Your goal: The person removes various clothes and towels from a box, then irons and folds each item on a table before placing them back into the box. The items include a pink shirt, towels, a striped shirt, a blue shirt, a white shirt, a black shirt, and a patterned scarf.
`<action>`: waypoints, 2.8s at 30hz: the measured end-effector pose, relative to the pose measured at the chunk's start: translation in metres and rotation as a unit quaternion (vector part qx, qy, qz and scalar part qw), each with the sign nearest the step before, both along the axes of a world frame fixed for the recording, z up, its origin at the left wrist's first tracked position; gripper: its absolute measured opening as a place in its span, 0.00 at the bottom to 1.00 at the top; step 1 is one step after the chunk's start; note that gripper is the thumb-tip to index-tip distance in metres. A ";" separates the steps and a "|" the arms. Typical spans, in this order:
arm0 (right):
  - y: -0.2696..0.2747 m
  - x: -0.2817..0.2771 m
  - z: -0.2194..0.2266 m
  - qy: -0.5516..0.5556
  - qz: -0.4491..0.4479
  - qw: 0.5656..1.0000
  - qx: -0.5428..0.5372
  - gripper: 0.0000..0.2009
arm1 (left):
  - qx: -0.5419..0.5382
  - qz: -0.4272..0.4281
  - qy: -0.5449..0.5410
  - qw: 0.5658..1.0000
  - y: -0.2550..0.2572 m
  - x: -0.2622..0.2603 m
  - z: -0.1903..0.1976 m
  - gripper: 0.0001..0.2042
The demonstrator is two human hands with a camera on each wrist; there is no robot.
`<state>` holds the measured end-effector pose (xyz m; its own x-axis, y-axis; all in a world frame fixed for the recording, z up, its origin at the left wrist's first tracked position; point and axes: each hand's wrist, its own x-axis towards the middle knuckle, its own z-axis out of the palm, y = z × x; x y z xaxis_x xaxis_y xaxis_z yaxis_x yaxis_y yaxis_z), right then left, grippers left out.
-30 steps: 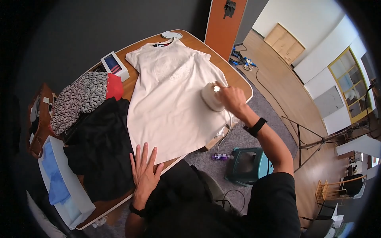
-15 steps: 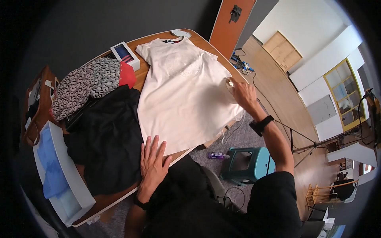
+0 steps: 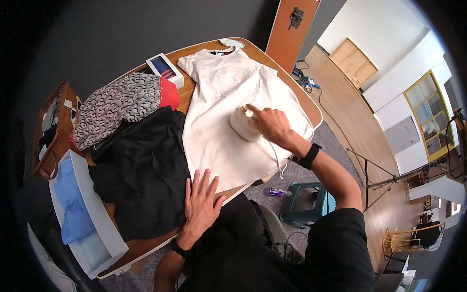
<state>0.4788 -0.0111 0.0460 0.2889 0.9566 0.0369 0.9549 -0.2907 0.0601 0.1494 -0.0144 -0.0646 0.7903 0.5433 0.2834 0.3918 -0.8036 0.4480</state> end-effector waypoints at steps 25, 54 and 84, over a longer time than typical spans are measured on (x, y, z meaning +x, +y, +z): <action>0.014 -0.061 0.023 0.009 0.073 0.997 -0.034 0.27 | 0.023 -0.080 0.156 0.984 0.009 -0.007 0.035 0.31; -0.125 0.044 0.016 0.006 -0.184 0.983 0.013 0.30 | 0.175 -0.100 0.220 0.954 0.072 0.027 0.049 0.19; -0.134 0.160 0.015 0.096 -0.418 0.903 -0.024 0.30 | 0.047 -0.135 0.161 0.977 0.077 0.014 0.041 0.10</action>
<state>0.6386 -0.1455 0.0614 0.9075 0.4006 -0.1261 0.3973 -0.9162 -0.0516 0.1637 0.0623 -0.0234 0.9575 0.2863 0.0354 0.2684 -0.9289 0.2552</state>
